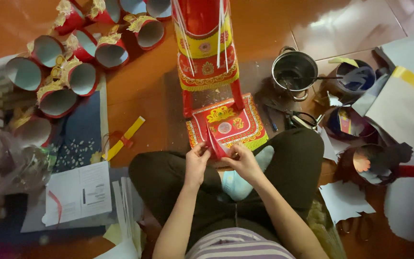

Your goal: Assembling a decorative paper dragon by applying glue and attaching paper strips.

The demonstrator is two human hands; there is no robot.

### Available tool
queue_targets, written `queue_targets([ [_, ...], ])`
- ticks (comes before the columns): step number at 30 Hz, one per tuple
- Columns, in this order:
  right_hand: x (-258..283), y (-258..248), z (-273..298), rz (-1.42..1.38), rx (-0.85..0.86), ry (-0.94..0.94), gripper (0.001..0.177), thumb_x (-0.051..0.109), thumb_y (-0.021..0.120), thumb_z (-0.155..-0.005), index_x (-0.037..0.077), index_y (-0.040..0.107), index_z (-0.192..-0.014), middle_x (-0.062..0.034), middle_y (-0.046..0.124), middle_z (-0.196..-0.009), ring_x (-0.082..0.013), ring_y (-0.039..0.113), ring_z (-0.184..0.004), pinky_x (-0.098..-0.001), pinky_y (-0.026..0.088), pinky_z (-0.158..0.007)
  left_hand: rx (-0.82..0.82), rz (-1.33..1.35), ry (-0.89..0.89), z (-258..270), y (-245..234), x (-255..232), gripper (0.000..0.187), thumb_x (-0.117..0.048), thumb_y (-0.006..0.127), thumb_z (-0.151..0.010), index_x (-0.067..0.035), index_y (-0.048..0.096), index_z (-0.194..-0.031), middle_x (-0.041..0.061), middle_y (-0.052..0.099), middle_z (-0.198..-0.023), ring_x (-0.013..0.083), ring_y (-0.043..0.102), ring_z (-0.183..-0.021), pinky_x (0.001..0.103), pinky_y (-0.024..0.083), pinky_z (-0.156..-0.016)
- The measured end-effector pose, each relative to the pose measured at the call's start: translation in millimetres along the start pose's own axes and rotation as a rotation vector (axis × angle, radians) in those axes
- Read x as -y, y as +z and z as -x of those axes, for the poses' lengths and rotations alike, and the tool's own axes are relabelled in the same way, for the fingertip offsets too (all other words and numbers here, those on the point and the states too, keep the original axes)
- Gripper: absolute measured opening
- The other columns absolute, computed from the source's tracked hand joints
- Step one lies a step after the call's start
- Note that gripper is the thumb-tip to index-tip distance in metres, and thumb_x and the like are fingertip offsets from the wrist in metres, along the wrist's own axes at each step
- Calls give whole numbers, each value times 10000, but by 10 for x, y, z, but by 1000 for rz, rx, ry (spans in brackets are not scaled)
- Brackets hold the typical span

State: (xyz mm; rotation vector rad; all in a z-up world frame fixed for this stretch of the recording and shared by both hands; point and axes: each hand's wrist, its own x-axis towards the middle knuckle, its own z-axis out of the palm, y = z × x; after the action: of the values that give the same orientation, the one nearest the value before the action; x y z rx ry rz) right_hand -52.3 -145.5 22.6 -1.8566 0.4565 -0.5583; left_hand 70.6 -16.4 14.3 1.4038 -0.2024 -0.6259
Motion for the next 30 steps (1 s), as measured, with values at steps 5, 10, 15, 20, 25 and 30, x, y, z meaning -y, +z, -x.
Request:
queue_targets([
  [5, 45, 43, -39, -129, 2, 76, 310, 199, 829, -777, 85, 553, -697, -33, 489, -679, -181, 499, -676, -303, 404, -627, -15, -50, -18, -98, -36, 210, 316, -10, 745, -825, -24, 700, -1137, 114, 729, -869, 140, 666, -783, 287, 578, -736],
  [10, 43, 58, -123, -900, -169, 522, 230, 75, 741, -840, 79, 537, -734, -20, 458, -613, -143, 450, -532, -272, 383, -494, -77, -32, -80, -201, -67, 409, 198, -35, 763, -799, -31, 743, -996, 72, 684, -724, 103, 625, -618, 252, 579, -552],
  [15, -128, -174, -174, -627, -215, 451, 254, 107, 744, -833, 117, 535, -689, 52, 425, -581, -67, 418, -529, -207, 301, -473, -113, 28, -147, -237, -64, 357, 209, -23, 733, -839, 32, 676, -1032, 125, 656, -793, 172, 657, -646, 291, 620, -581],
  [20, -213, -125, -210, -369, -195, 242, 246, 85, 798, -789, 81, 579, -678, -31, 551, -702, -125, 457, -704, -245, 383, -619, -32, -317, 150, -226, 159, 160, 210, -224, 813, -831, -38, 735, -888, 118, 645, -842, 185, 617, -804, 315, 534, -712],
  [25, -418, -131, -229, -181, -104, 70, 236, 123, 818, -789, 52, 617, -688, -93, 659, -975, -224, 541, -897, -304, 443, -737, 101, -579, 1, -410, 328, 325, 376, -465, 823, -779, -105, 730, -831, 57, 594, -1120, 254, 625, -1061, 343, 505, -905],
  [30, -707, -194, -276, -586, -318, 310, 242, 96, 733, -876, 30, 579, -700, -92, 620, -926, -174, 537, -823, -330, 466, -735, 48, -289, -43, -678, 206, 671, 206, -177, 809, -776, -15, 707, -855, 99, 603, -960, 214, 591, -878, 311, 485, -783],
])
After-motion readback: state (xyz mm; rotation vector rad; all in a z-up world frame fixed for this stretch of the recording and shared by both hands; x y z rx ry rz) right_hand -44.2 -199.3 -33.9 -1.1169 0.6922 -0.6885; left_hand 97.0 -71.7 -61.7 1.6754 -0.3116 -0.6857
